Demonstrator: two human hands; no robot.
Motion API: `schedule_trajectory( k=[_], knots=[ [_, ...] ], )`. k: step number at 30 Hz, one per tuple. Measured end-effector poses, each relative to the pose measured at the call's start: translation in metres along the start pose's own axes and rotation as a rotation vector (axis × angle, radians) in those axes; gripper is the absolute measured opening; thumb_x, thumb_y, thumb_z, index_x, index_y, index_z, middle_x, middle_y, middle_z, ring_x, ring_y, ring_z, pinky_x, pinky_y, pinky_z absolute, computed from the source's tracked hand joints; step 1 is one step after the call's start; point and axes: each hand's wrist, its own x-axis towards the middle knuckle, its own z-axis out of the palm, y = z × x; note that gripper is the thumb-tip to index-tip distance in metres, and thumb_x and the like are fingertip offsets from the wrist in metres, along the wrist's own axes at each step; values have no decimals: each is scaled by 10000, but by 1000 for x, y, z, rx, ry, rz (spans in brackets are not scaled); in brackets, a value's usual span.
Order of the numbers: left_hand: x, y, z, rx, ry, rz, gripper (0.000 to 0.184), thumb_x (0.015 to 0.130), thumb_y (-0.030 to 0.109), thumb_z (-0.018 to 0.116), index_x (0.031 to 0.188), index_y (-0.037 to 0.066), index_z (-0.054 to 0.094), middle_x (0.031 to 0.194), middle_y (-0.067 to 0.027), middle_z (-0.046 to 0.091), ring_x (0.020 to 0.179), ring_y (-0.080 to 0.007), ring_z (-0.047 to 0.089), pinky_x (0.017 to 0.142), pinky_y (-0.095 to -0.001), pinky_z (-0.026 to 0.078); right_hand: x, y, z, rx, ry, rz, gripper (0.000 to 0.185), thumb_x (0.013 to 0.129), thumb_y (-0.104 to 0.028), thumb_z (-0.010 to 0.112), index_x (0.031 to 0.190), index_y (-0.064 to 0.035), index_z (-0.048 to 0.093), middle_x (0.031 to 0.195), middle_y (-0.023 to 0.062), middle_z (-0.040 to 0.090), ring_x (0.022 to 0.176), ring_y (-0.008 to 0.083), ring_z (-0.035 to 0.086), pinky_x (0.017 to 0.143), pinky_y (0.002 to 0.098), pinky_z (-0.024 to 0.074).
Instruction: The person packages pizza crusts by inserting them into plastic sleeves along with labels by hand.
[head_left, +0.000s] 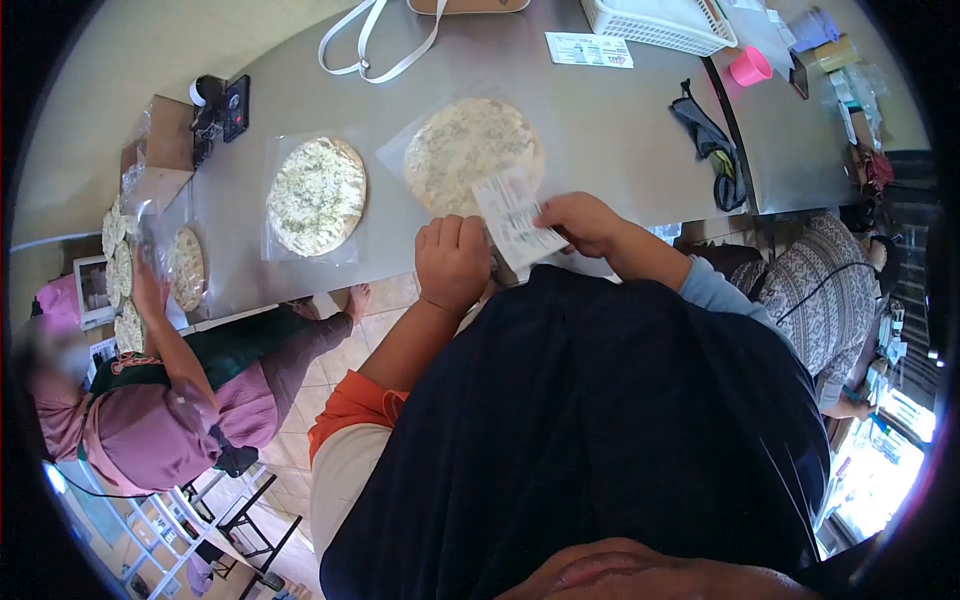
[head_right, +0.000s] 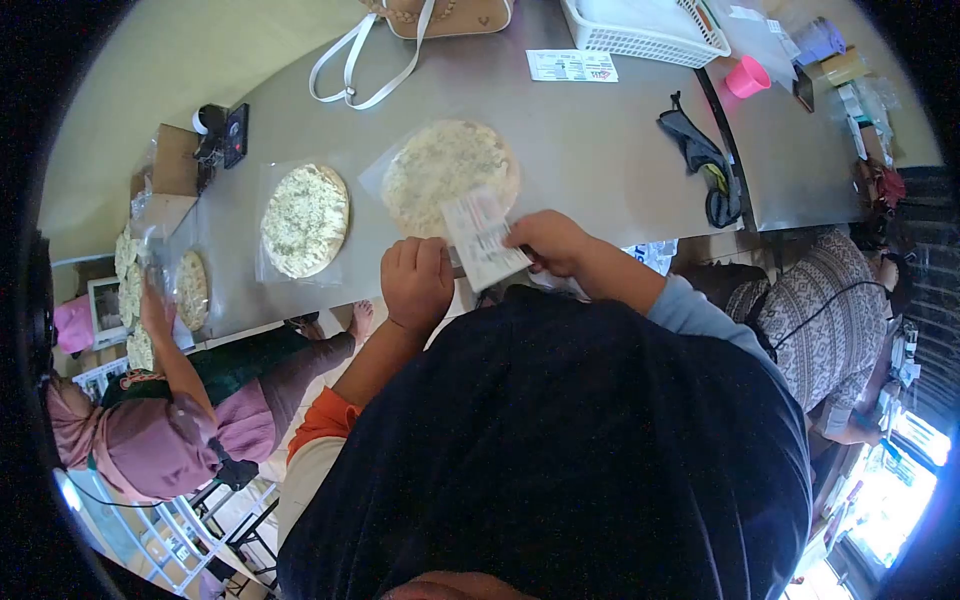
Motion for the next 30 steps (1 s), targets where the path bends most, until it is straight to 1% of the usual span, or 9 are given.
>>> schedule_trajectory(
  k=[4,8,11,14,17,20,23,26,30],
  knots=[
    [-5,0,-5,-15,-23,41,99,752,97,635,806,73,556,723,-87,517,675,-277,519,603,-384,395,32,-3,21,-110,6,-352,111,823,-120,591,802,-12,598,653,85,585,511,165,539,439,300,406],
    [-17,3,-7,-131,-47,-68,115,792,150,635,839,66,572,726,-93,545,665,-290,539,605,-390,413,15,-23,66,531,336,-370,236,871,-237,579,863,-2,598,723,76,598,575,177,584,507,313,461],
    [-29,3,-15,-179,-254,-341,213,849,255,599,876,45,580,730,-111,578,635,-293,563,583,-395,426,-7,-27,59,-139,183,-209,245,873,-240,574,954,-10,601,785,106,602,687,233,618,644,349,500],
    [-42,-15,-9,-335,-530,-726,376,889,398,539,895,24,580,733,-111,606,609,-255,583,548,-366,439,-21,-9,44,-1217,418,-612,279,857,-245,571,1044,-38,590,897,137,594,869,298,599,772,394,487],
    [-46,-19,0,-830,-579,-1144,506,893,505,498,927,6,574,773,-101,621,620,-197,591,537,-315,452,-17,16,18,-1387,351,-1220,340,842,-256,562,1125,-66,564,1039,140,569,1007,342,537,898,453,415],
    [-44,-15,9,-1120,-531,-1295,572,876,553,501,979,-7,561,823,-99,619,631,-168,591,543,-280,465,-4,13,5,-1611,195,-1065,406,859,-310,521,1192,-78,535,1226,114,513,1164,320,451,1012,489,301],
    [-42,-12,17,-1171,-512,-1279,595,865,558,516,1007,-19,541,865,-118,616,633,-172,593,541,-281,473,17,-9,26,-1817,270,-1284,455,881,-354,472,1263,-108,495,1340,87,448,1256,299,370,1069,504,192],
    [-38,-10,21,-1177,-531,-1305,591,859,555,532,998,-19,531,883,-129,618,632,-180,595,538,-288,478,47,-14,50,-1866,372,-1088,473,892,-394,431,1277,-125,491,1403,54,391,1306,280,306,1085,515,154],
    [-31,-3,16,-1242,-512,-1392,476,877,465,559,950,-5,535,865,-123,629,623,-180,594,533,-290,477,50,-9,58,-1758,398,-1048,466,861,-373,493,1259,-129,501,1326,92,453,1263,309,348,1083,502,174]
  ],
)
